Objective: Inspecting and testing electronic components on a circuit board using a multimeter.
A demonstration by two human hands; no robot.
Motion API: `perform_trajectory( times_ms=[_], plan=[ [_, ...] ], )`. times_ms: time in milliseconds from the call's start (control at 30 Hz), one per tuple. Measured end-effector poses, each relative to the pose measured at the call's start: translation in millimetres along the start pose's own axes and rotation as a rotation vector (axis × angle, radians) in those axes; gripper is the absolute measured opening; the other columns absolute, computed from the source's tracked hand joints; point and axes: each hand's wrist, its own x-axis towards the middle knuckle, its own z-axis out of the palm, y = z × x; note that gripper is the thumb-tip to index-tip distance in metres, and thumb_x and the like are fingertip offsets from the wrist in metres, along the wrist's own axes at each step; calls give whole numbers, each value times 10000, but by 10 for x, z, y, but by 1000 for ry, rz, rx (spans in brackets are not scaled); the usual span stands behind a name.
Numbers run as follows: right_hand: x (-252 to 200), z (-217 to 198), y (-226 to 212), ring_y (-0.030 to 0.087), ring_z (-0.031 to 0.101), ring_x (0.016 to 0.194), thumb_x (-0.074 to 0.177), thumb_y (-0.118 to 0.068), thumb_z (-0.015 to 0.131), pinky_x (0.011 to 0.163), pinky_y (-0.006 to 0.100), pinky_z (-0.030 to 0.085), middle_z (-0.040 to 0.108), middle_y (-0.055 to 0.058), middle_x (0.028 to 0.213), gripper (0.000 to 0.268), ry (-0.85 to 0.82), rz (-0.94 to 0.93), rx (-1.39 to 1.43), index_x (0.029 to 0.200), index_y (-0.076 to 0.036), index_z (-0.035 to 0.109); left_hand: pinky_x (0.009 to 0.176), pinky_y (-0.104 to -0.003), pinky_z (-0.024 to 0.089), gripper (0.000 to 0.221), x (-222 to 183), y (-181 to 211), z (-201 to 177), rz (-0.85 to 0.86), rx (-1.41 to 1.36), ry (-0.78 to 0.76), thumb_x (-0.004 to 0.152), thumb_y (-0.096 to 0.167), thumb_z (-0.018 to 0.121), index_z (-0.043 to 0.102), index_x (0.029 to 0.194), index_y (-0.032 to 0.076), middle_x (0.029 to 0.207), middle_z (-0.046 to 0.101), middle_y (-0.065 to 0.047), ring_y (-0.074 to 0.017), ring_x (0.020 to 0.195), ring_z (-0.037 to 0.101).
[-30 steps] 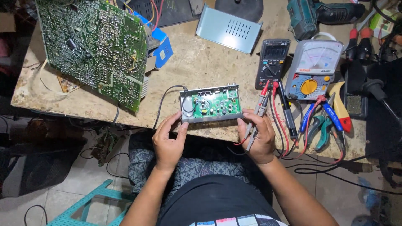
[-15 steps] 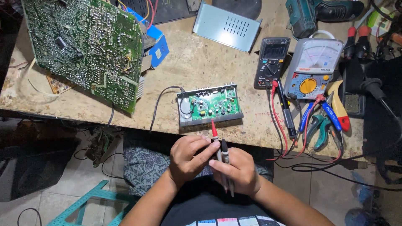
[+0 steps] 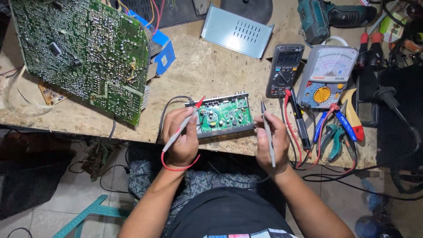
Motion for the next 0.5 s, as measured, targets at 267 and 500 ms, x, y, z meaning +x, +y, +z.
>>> perform_trajectory(
  times_ms=[267,500],
  plan=[
    [246,55,-104,262,716,964,1042,-6,610,824,395,585,744,218,997,171,56,248,42,1165,112,624,871,-469,543,158,-12,-13,26,-45,-61,-116,1023,130,610,707,1057,9,936,702,-122,-361,893,681],
    [278,126,-82,292,731,971,1035,-57,620,868,398,574,738,184,1002,102,66,236,35,1073,19,676,907,-433,514,136,-21,-35,63,-50,-3,-121,1001,144,647,729,1025,37,946,736,-93,-335,904,655]
  ],
)
